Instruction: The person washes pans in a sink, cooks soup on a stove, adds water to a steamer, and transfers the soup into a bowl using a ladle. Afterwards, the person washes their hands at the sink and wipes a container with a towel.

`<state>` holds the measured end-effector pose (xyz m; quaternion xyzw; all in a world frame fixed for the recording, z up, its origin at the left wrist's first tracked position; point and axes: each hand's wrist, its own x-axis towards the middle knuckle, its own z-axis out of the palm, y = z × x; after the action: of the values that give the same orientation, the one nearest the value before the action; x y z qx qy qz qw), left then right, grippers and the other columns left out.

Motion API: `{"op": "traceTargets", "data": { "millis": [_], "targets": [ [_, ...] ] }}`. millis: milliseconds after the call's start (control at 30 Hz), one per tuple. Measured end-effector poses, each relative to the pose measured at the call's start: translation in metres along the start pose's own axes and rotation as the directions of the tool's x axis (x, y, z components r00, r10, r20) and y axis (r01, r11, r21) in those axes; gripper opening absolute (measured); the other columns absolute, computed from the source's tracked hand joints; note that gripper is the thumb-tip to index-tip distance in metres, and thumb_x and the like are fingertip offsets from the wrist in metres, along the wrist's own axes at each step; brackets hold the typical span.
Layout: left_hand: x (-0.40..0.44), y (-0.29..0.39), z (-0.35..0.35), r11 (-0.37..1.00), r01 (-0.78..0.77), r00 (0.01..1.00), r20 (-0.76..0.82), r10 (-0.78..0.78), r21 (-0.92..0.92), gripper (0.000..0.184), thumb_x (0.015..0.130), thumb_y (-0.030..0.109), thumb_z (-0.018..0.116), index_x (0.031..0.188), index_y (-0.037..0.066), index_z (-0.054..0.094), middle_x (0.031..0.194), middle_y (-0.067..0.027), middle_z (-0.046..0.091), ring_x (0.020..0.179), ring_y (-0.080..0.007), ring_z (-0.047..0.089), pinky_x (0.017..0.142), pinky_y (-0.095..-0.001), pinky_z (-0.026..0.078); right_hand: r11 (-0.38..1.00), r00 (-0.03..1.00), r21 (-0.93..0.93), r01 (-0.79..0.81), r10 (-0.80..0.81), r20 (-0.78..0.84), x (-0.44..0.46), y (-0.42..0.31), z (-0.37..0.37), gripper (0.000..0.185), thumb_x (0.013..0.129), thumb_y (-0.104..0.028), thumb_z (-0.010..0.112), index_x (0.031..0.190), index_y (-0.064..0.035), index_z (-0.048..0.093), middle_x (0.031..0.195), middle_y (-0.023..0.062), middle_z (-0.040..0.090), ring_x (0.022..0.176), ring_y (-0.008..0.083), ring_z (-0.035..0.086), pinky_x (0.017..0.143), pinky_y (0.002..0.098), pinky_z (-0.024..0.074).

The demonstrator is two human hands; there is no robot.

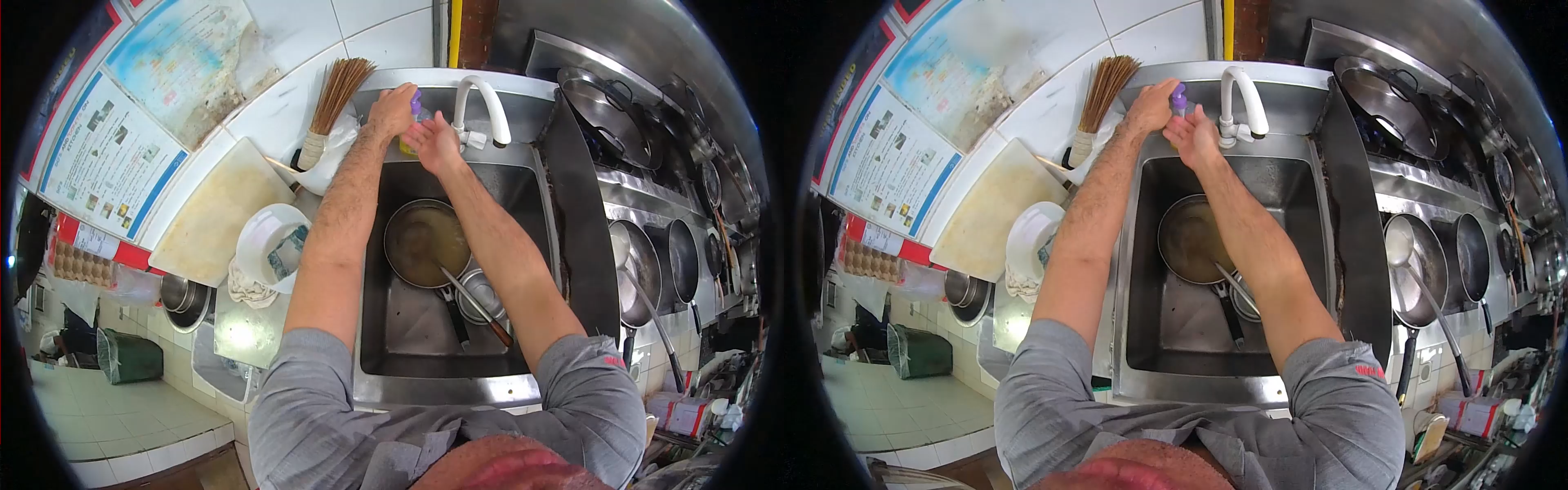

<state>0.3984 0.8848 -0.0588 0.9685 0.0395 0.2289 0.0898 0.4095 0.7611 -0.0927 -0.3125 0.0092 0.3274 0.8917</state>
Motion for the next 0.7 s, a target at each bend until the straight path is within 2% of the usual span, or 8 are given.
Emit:
{"op": "traceTargets", "data": {
  "millis": [67,300,367,433,500,567,600,700],
  "targets": [
    [0.001,0.012,-0.013,0.98,0.182,0.954,0.257,-0.157,-0.078,0.05,0.075,0.005,0.05,0.125,0.013,0.044,0.129,-0.0076,0.044,0.115,-0.0282,0.044,0.094,-0.0398,0.037,0.997,0.999,0.076,0.007,-0.011,0.047,0.036,0.005,0.004,0.053,0.091,-0.041,0.037,0.115,0.0067,0.035,0.108,0.0206,0.049,0.097,0.0298,0.051,0.087,0.0423,0.0423],
    [-0.013,0.022,-0.012,0.987,0.162,0.975,0.149,-0.163,0.02,0.043,0.08,0.013,0.05,0.123,0.014,0.047,0.128,-0.0009,0.046,0.113,-0.0255,0.047,0.091,-0.0482,0.037,0.939,0.968,0.315,-0.137,0.06,0.243,0.08,0.008,-0.004,0.047,0.092,-0.038,0.033,0.105,0.0041,0.05,0.105,0.0186,0.057,0.099,0.0263,0.055,0.089,0.0408,0.0407],
    [-0.008,0.036,-0.012,0.977,0.041,0.983,0.165,-0.076,0.21,0.039,0.079,0.012,0.051,0.118,0.01,0.05,0.125,-0.0037,0.048,0.113,-0.0255,0.045,0.091,-0.051,0.035,0.99,0.972,0.14,-0.023,-0.01,0.233,0.082,0.009,-0.024,0.035,0.093,-0.027,0.035,0.103,0.0023,0.053,0.104,0.0151,0.059,0.096,0.0212,0.056,0.088,0.0362,0.0423],
    [-0.023,0.054,0.003,0.991,-0.061,0.998,0.011,0.06,0.119,0.036,0.079,0.011,0.051,0.115,0.008,0.052,0.125,-0.0058,0.047,0.114,-0.026,0.044,0.093,-0.0489,0.035,0.995,0.964,0.092,0.022,-0.045,0.261,0.066,0.002,-0.052,0.022,0.09,-0.019,0.041,0.094,-0.0025,0.055,0.09,0.0078,0.062,0.083,0.0173,0.06,0.081,0.0334,0.0473],
    [-0.027,0.068,0.033,0.985,-0.17,0.973,-0.154,0.172,0.029,0.032,0.079,0.01,0.05,0.111,0.007,0.054,0.124,-0.0079,0.047,0.114,-0.0266,0.043,0.094,-0.0468,0.034,0.995,0.996,0.1,0.023,-0.031,0.079,0.054,-0.004,-0.097,0.028,0.09,-0.029,0.045,0.067,-0.0116,0.047,0.052,-0.0017,0.044,0.038,0.0109,0.038,0.038,0.0254,0.0316],
    [-0.026,0.079,0.08,0.94,-0.2,0.976,0.024,0.215,-0.278,0.029,0.077,0.008,0.052,0.105,0.004,0.057,0.121,-0.0113,0.047,0.114,-0.0266,0.043,0.093,-0.0428,0.036,0.999,0.997,-0.034,-0.019,0.017,-0.07,0.003,-0.019,-0.11,0.034,0.09,-0.033,0.045,0.063,-0.0131,0.042,0.049,-0.0029,0.036,0.036,0.0111,0.029,0.037,0.0262,0.0259],
    [-0.026,0.084,0.1,0.927,-0.311,0.95,-0.048,0.308,-0.208,0.028,0.076,0.007,0.051,0.103,0.003,0.057,0.118,-0.014,0.049,0.111,-0.0296,0.044,0.091,-0.0392,0.038,0.984,0.975,-0.147,-0.096,0.063,-0.213,-0.019,-0.025,-0.114,0.04,0.09,-0.038,0.044,0.058,-0.0146,0.037,0.045,-0.0041,0.028,0.034,0.0113,0.019,0.036,0.027,0.0201],
    [-0.004,0.097,0.124,0.957,-0.27,0.924,0.25,0.289,-0.107,0.038,0.08,0.005,0.043,0.118,0.003,0.047,0.124,-0.0131,0.045,0.117,-0.0301,0.041,0.098,-0.0396,0.035,0.983,0.983,-0.024,-0.183,0.182,-0.028,-0.052,-0.038,-0.141,0.042,0.093,-0.041,0.035,0.059,-0.0153,0.036,0.045,-0.0045,0.021,0.04,0.0128,0.019,0.042,0.0288,0.0205]
  ]
}}
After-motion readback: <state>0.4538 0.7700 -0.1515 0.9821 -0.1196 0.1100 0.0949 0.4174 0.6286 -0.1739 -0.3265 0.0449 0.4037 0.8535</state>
